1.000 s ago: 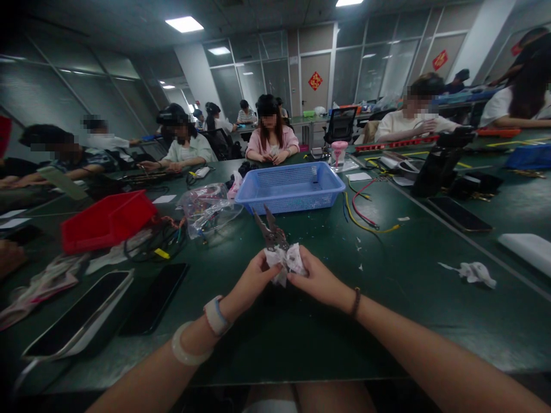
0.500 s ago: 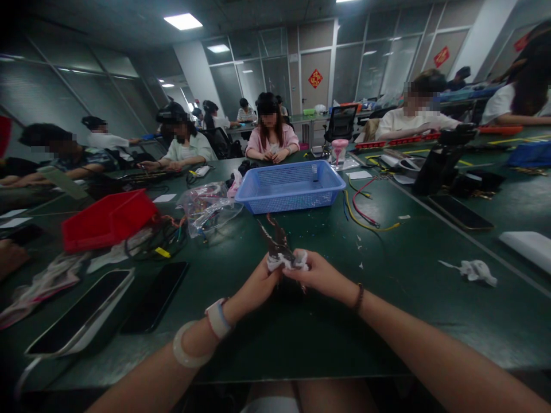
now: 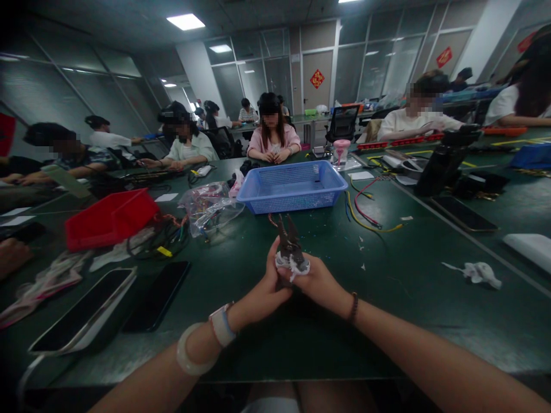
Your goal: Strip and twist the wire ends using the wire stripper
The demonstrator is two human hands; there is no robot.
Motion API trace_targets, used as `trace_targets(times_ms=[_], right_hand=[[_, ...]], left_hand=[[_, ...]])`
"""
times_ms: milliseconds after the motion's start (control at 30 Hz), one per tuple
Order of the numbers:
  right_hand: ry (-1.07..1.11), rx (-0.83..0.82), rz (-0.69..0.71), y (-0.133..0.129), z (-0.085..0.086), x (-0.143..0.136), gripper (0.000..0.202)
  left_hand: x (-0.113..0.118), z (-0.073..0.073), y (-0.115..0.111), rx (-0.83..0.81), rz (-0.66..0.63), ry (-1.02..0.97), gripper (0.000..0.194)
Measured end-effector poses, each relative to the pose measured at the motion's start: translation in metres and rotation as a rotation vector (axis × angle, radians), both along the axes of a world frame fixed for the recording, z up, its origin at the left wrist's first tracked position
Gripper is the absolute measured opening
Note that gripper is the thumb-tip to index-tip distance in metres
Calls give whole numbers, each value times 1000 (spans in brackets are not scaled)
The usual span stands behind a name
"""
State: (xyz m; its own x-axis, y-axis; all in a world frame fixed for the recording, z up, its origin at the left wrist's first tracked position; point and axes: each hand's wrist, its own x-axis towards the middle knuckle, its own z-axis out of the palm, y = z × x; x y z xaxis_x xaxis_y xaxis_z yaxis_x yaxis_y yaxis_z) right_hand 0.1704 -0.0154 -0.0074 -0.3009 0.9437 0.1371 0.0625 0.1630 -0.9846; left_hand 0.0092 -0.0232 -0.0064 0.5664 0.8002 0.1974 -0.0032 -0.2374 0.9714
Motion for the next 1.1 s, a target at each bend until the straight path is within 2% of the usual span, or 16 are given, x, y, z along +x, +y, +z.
trace_targets(times_ms=[100,167,300,400,500,667,767,833,933,1100], right_hand=[[-56,-30,-2,5,3,9,32],[-89,-21,-63,11,3,17,32],[-57,62,-245,27,4,32,36],[-59,69,-329,36,3,40,42],[-112,83,-352,40,1,45,45],[-240,227,-374,41,-3,49,33],[-407,402,-371,39,0,51,23],[-538,501,-363,38,3,53,21],[-761,541,-344,36,6,59,22],[-1000,566,-384,39,10,67,32]], left_hand=[[-4,-1,7,-22,25,-45,97],[-8,-3,13,34,138,16,82],[-17,-5,24,190,401,402,39],[-22,-4,28,295,399,634,27],[-24,-2,30,330,337,701,14],[-24,-2,31,297,350,642,1],[-22,-3,33,140,374,503,2],[-20,-4,34,-33,318,361,9],[-17,-3,35,-245,183,151,18],[-15,1,33,-294,136,41,18]])
